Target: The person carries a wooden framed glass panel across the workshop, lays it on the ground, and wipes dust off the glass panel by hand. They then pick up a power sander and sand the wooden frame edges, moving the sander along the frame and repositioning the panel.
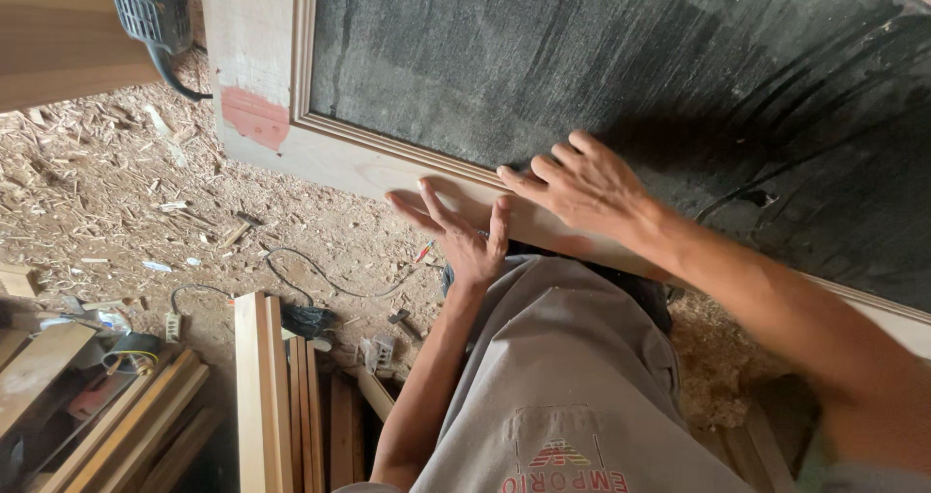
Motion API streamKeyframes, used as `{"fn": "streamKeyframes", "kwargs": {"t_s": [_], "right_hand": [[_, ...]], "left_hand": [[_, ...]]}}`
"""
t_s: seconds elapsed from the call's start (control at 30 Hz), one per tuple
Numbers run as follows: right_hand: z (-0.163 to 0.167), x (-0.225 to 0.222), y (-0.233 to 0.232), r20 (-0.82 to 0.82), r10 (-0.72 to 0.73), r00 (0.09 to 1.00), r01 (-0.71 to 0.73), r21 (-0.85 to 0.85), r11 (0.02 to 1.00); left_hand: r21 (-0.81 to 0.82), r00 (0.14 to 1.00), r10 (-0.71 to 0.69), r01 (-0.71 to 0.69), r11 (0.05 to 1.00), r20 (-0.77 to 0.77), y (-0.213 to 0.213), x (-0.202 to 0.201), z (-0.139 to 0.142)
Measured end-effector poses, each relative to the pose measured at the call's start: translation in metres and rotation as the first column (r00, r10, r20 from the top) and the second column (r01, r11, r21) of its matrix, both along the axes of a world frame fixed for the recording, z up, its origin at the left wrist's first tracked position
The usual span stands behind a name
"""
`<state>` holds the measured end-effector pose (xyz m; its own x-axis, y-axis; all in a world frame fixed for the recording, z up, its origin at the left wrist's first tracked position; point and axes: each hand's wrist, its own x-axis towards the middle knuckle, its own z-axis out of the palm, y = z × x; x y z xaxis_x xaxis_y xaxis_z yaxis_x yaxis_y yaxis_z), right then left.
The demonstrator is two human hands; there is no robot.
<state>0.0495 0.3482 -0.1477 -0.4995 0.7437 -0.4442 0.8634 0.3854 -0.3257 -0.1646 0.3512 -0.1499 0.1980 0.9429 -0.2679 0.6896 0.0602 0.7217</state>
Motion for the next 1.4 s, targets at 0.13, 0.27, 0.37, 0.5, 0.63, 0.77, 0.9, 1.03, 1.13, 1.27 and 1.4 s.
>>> {"fn": "streamKeyframes", "kwargs": {"t_s": [0.13,0.27,0.37,0.5,0.63,0.77,0.9,1.03,1.13,1.27,1.4], "right_hand": [[0.013,0.011,0.023,-0.086,-0.050,0.995,0.036,-0.156,0.987],[0.023,0.014,0.036,-0.097,-0.093,0.991,0.065,-0.260,0.963],[0.025,0.016,0.037,-0.157,-0.190,0.969,0.153,-0.219,0.964],[0.020,0.007,0.030,-0.400,-0.433,0.808,0.459,-0.034,0.888],[0.018,-0.023,0.023,-0.302,-0.729,0.614,0.717,-0.172,0.675],[0.020,-0.042,0.030,-0.082,-0.866,0.493,0.820,-0.288,0.494],[0.023,-0.043,0.038,-0.039,-0.869,0.493,0.816,-0.325,0.477],[0.026,-0.039,0.044,-0.055,-0.850,0.524,0.796,-0.321,0.512],[0.025,-0.035,0.050,-0.066,-0.806,0.588,0.755,-0.313,0.576],[0.027,-0.029,0.061,-0.107,-0.722,0.683,0.675,-0.285,0.681],[0.033,-0.027,0.073,-0.095,-0.709,0.699,0.650,-0.327,0.685]], "left_hand": [[0.023,1.000,0.014,-0.014,1.000,0.007,0.002,0.001,0.002],[0.001,1.000,0.026,-0.026,1.000,0.013,0.002,0.001,0.002],[-0.006,0.999,0.035,-0.035,0.999,-0.004,0.002,0.001,0.002],[-0.003,0.989,0.125,-0.125,0.992,-0.077,0.003,0.002,0.000],[-0.008,0.974,0.200,-0.202,0.979,-0.106,0.026,0.000,-0.005],[-0.103,0.964,0.246,-0.256,0.961,-0.099,0.046,-0.002,-0.004],[-0.155,0.960,0.258,-0.273,0.949,-0.113,0.050,-0.002,0.000],[-0.133,0.968,0.231,-0.243,0.961,-0.098,0.051,-0.001,-0.001],[-0.171,0.963,0.243,-0.261,0.950,-0.117,0.050,-0.003,-0.003],[-0.173,0.955,0.276,-0.292,0.941,-0.111,0.050,-0.004,-0.008],[-0.140,0.959,0.256,-0.272,0.952,-0.123,0.051,-0.004,-0.011]]}}
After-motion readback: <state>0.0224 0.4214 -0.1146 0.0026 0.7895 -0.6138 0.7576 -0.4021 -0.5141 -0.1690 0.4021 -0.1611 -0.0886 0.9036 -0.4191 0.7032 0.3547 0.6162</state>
